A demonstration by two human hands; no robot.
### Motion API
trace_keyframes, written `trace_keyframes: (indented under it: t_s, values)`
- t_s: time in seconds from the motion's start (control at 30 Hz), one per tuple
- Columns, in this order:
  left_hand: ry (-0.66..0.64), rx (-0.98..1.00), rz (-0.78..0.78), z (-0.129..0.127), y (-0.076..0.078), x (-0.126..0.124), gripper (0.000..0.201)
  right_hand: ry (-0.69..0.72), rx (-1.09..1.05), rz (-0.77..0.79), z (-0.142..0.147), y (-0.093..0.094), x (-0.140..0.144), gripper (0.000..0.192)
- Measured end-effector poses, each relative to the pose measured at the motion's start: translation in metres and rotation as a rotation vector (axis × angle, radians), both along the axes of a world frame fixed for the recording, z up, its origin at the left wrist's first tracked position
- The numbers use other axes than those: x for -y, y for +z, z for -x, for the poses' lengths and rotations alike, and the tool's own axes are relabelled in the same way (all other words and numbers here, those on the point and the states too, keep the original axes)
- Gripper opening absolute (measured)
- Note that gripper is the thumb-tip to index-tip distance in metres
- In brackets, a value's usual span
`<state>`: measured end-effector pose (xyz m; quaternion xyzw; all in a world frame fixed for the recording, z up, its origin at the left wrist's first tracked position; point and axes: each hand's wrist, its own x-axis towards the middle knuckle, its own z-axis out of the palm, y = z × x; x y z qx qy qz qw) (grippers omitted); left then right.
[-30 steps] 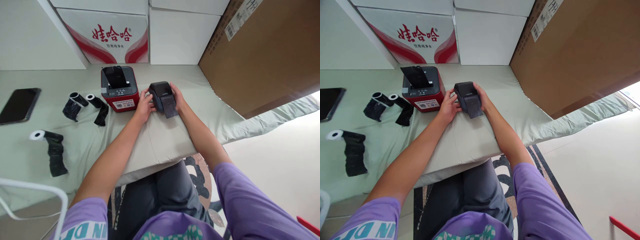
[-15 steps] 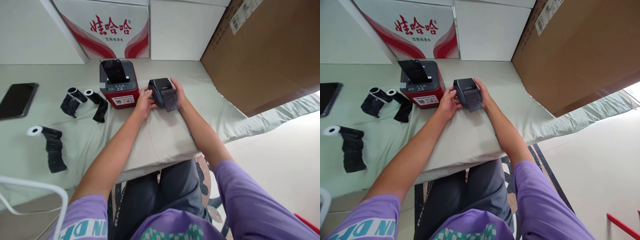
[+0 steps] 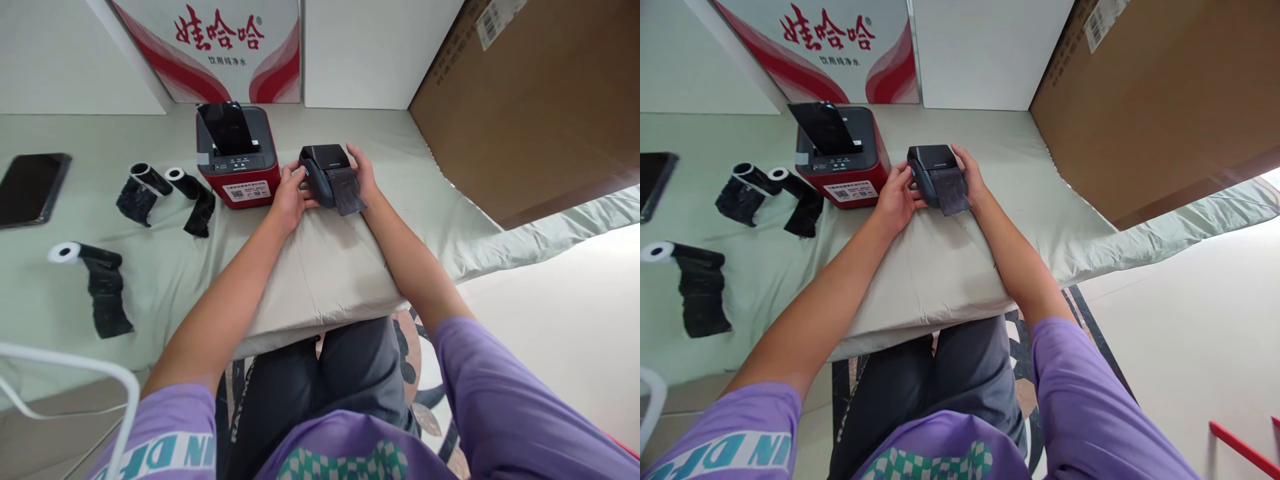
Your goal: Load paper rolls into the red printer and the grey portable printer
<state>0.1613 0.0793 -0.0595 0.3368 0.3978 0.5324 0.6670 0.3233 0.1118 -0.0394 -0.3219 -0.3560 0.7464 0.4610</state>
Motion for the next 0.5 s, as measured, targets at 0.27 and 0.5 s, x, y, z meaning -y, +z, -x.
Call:
trace_keyframes:
  t_s: [0.27,0.5]
  values:
    - [0.005,-0.002,0.022,-0.0008,0.0032,0.0004,0.056,0.039,-0.003,0.007,-0.0014,-0.0016,-0.0021,0.052]
    - [0.004,-0.001,0.019,-0.0010,0.0026,-0.0002,0.057,0.047,0.011,0.038,-0.0014,0.0014,-0.0011,0.057]
